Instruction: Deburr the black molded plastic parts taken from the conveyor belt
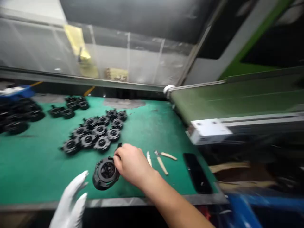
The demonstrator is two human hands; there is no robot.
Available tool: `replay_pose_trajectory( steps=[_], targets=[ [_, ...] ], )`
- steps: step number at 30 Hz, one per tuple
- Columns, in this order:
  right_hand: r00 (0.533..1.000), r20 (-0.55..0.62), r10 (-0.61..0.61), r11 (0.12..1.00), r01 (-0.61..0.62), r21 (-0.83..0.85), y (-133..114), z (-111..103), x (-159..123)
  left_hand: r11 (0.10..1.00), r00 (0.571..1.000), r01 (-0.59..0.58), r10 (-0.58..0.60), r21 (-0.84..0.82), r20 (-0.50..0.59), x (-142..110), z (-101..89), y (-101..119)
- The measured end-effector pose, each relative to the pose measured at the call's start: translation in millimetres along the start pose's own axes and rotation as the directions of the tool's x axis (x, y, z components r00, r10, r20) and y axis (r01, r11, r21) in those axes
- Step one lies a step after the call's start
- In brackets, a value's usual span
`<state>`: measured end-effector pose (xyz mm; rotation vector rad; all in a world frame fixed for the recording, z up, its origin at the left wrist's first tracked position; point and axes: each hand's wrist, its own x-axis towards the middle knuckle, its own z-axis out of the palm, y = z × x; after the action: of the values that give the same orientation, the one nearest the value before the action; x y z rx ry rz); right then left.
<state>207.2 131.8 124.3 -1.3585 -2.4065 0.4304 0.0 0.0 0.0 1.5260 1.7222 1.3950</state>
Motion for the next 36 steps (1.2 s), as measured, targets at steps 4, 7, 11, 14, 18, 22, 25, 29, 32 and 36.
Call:
replay_pose_trajectory(
  steps=[4, 7, 11, 14, 18, 22, 25, 29, 32, 36],
  targets=[
    [0.993, 0.112, 0.020, 0.998, -0.026, 0.049, -47, 98, -6, 0.992, 0.994, 0.092, -0.097, 0.086, 0.051, -20, -32.2, -20],
    [0.996, 0.079, 0.039, 0.992, -0.048, 0.118, -47, 108, -19, 0.986, 0.990, 0.075, -0.091, 0.147, 0.107, -16, -29.0, -23],
    [0.966, -0.111, 0.233, 0.917, -0.180, 0.356, -12, 94, -49, 0.977, 0.987, 0.059, -0.088, 0.206, 0.137, -6, -26.1, -25],
    [0.899, -0.124, 0.420, 0.837, -0.332, 0.435, 14, 105, -77, 0.968, 0.980, 0.065, -0.107, 0.241, 0.165, 5, -24.3, -25],
    [0.903, -0.171, 0.393, 0.852, -0.288, 0.438, 22, 135, -97, 0.962, 0.974, 0.064, -0.118, 0.265, 0.194, 15, -19.2, -26],
    [0.932, -0.193, 0.308, 0.879, -0.201, 0.432, 18, 140, -94, 0.957, 0.976, 0.051, -0.108, 0.286, 0.187, 15, -16.5, -27],
    [0.941, -0.165, 0.294, 0.869, -0.191, 0.457, 21, 134, -92, 0.967, 0.975, 0.115, -0.153, 0.226, 0.158, 16, -18.7, -24],
    [0.952, -0.149, 0.266, 0.862, -0.166, 0.479, 26, 132, -95, 0.945, 0.930, 0.324, -0.311, -0.037, 0.197, 23, -26.7, -12],
    [0.953, -0.151, 0.262, 0.860, -0.159, 0.484, 28, 133, -96, 0.925, 0.919, 0.362, -0.333, -0.118, 0.211, 27, -31.8, -1],
    [0.954, -0.153, 0.258, 0.851, -0.149, 0.504, 30, 133, -97, 0.925, 0.923, 0.346, -0.305, -0.157, 0.236, 30, -34.0, 12]
  ],
)
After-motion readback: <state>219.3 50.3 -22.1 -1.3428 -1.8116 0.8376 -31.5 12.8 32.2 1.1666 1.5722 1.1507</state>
